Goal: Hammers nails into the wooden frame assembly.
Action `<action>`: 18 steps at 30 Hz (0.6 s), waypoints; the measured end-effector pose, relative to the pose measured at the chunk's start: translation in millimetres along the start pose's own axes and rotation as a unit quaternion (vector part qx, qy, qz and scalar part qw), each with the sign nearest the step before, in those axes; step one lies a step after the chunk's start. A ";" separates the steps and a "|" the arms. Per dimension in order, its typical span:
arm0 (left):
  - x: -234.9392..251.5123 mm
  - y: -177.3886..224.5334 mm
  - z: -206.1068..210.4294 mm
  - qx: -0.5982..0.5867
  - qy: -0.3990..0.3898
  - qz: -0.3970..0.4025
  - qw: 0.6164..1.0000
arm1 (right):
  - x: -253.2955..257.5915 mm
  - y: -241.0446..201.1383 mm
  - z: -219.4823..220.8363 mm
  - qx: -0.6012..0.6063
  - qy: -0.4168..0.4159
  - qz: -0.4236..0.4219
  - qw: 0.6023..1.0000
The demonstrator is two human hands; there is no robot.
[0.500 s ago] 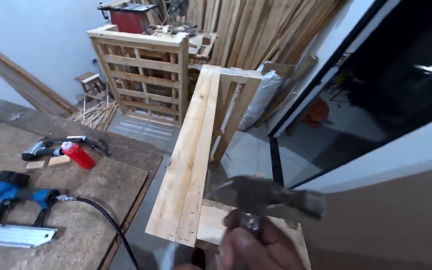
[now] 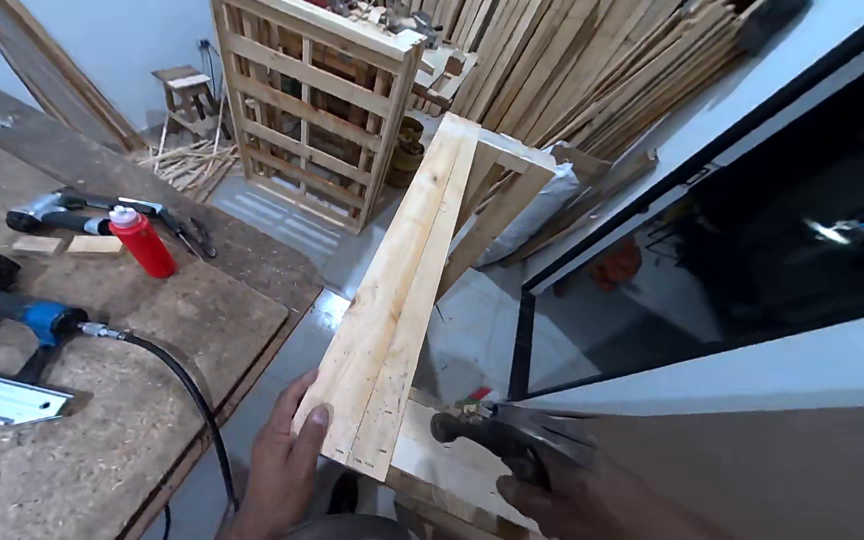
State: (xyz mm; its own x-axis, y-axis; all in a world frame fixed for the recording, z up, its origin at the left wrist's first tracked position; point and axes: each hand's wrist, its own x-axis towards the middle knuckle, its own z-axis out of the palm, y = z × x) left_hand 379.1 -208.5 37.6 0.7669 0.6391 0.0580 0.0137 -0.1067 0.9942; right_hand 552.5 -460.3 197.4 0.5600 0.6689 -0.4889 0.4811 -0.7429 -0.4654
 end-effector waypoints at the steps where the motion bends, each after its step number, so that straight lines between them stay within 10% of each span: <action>1: 1.1 -3.4 -0.5 0.014 0.003 0.017 1.000 | 6.4 -7.7 -3.3 0.004 -0.027 0.018 0.999; 12: 11.3 -42.6 -1.6 0.066 0.051 0.192 0.978 | 60.3 -126.2 -54.5 -0.186 -0.197 0.048 0.961; 18: 12.6 -50.8 0.7 0.075 0.079 0.226 0.968 | 58.3 -172.0 -63.4 -0.063 -0.084 0.039 0.994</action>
State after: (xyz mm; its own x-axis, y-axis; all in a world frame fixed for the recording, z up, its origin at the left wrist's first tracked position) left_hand 388.6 -195.6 -12.3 0.6081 0.6088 0.5096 -0.1979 -0.5054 0.8399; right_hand 545.2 -295.2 295.7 0.4825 0.5965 -0.6414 0.5269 -0.7826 -0.3315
